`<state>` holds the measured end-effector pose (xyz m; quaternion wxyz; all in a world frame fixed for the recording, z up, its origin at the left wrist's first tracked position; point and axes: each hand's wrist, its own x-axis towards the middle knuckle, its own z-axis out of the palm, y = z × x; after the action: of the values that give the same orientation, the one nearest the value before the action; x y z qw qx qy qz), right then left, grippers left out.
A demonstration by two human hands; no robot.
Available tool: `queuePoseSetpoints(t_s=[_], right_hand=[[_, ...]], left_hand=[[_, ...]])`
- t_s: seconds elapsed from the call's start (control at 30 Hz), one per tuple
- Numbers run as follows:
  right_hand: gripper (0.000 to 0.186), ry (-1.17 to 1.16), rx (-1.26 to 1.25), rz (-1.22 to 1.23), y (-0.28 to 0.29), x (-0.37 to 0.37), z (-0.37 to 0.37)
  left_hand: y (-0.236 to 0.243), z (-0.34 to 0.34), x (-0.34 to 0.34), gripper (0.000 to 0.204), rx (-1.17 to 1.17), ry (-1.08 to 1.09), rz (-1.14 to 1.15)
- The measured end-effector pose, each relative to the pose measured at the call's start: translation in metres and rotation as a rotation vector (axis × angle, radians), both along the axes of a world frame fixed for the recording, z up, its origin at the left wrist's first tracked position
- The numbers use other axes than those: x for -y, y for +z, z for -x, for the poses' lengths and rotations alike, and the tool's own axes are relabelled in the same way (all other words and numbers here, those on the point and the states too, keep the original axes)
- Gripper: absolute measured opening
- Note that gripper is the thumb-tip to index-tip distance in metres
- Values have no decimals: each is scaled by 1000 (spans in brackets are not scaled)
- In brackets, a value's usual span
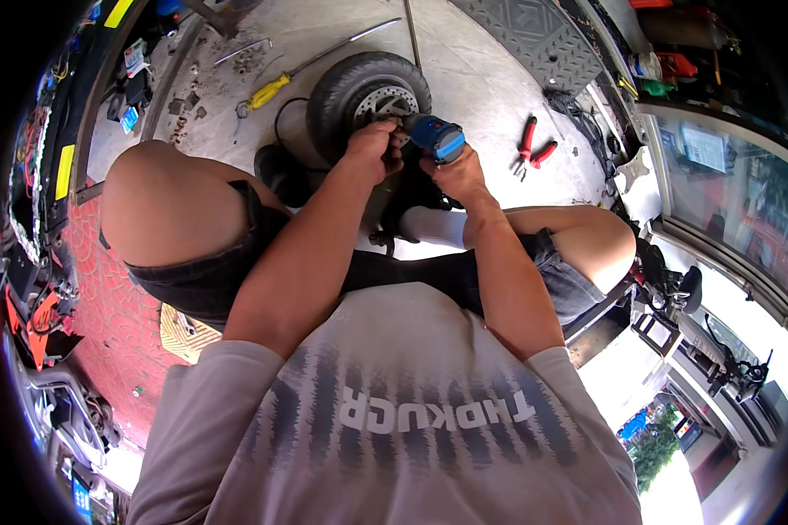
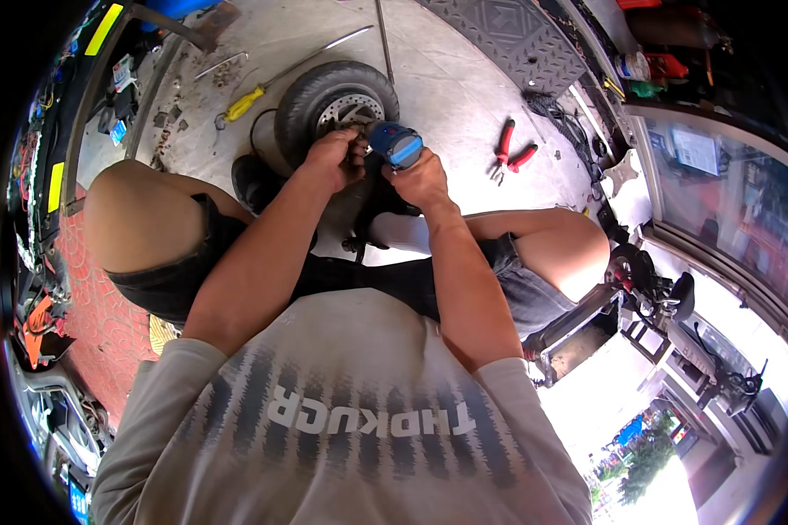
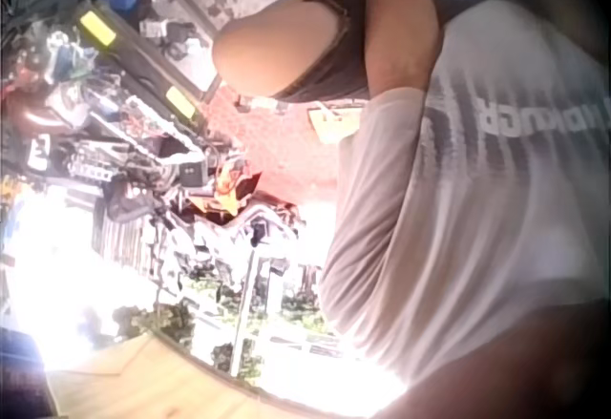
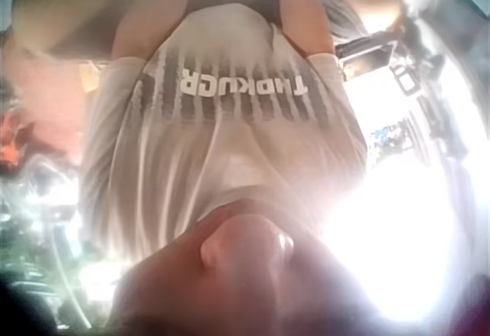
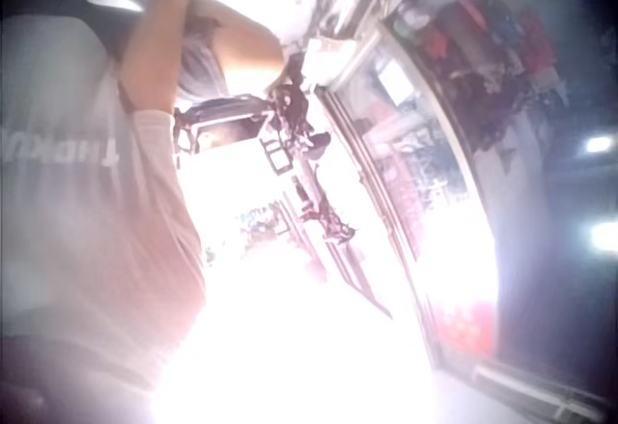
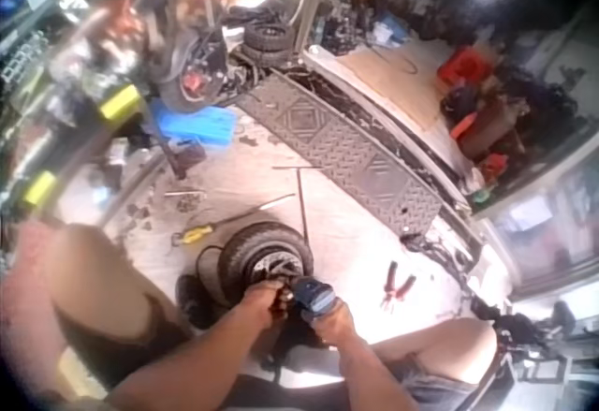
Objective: The person disassembles an electric wheel hub motor using an impact driver to remove screws, then uses a hammer and a punch to separate the components and extract a bearing.
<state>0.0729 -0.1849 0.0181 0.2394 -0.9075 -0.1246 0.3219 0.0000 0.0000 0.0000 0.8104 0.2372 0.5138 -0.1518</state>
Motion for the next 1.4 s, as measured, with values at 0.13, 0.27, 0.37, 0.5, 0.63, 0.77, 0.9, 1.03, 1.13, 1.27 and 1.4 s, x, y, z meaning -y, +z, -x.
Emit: queuePoseSetpoints(t_s=[0.13, 0.27, 0.37, 0.5, 0.63, 0.77, 0.9, 1.03, 1.13, 1.27, 1.4], right_hand=[[54, -82, -39, 21, 11, -3, 3], [53, -123, -55, -13, 21, -11, 5], [50, -139, -51, 8, 16, -10, 5], [38, -226, -187, -80, 28, -14, 8], [28, -289, -259, -173, 34, -16, 11], [19, -330, -297, -267, 23, -11, 15], [24, -293, -247, -255, 41, -2, 16], [22, -230, -193, -387, 53, 11, 17], [17, -143, -171, -450, 69, 19, 15], [21, -66, -271, -412, 76, 25, 19], [26, -93, -345, -406, 66, 23, 25]], left_hand=[[1, -1, 5, 27, -9, -30, -22], [-1, -1, 2, 26, 17, 0, -25], [-3, -2, 5, 32, -7, -16, -62], [10, -8, 7, 48, -98, -101, -64], [23, -16, 10, 58, -158, -179, -40], [21, -18, 8, 58, -161, -200, -47], [29, -17, 11, 53, -159, -154, 30], [45, -20, 13, 43, -128, -17, 129], [57, -15, 15, 36, -86, 89, 167], [48, 4, 17, 18, 11, 231, 75], [33, 14, 16, 14, 55, 289, 55]])
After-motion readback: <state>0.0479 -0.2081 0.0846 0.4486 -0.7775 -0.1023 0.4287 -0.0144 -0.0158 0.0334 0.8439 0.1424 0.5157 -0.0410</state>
